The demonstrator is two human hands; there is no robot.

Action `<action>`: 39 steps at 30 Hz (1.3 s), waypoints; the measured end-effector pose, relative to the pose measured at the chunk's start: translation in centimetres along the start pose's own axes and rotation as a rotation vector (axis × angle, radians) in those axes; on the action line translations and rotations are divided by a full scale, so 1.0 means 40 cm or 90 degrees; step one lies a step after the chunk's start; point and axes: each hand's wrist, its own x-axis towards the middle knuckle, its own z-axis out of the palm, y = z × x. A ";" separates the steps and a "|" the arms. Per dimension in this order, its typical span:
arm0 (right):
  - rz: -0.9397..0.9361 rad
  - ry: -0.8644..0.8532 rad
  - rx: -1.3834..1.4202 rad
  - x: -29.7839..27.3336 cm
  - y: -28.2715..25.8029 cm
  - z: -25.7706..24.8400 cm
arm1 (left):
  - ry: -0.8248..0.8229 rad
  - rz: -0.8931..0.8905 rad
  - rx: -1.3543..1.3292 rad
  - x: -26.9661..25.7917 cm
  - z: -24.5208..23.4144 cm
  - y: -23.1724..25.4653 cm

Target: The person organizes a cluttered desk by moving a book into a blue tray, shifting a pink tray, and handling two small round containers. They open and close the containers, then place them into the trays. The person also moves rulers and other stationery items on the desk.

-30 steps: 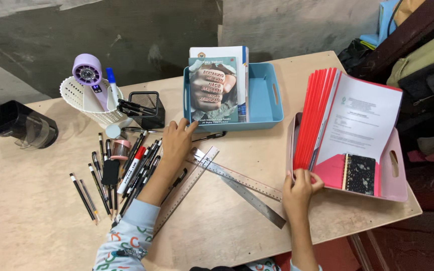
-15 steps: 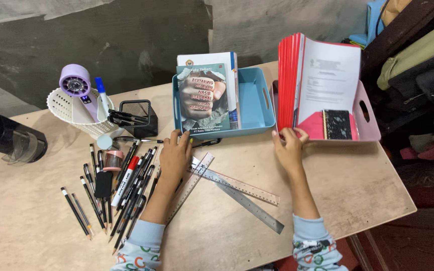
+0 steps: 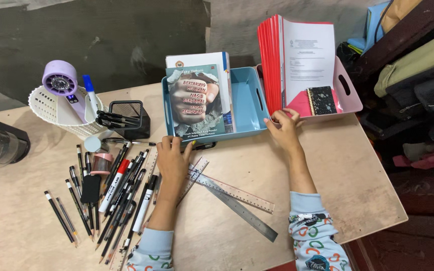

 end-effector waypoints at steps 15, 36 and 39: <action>0.003 0.031 0.022 0.077 0.033 0.047 | -0.003 -0.011 -0.071 0.008 0.050 -0.014; -0.077 0.205 -0.077 -0.008 -0.100 0.058 | -0.113 0.109 -0.206 -0.129 -0.224 -0.151; -0.051 0.212 0.057 -0.135 -0.266 0.170 | 0.002 0.039 -0.131 -0.208 -0.298 -0.235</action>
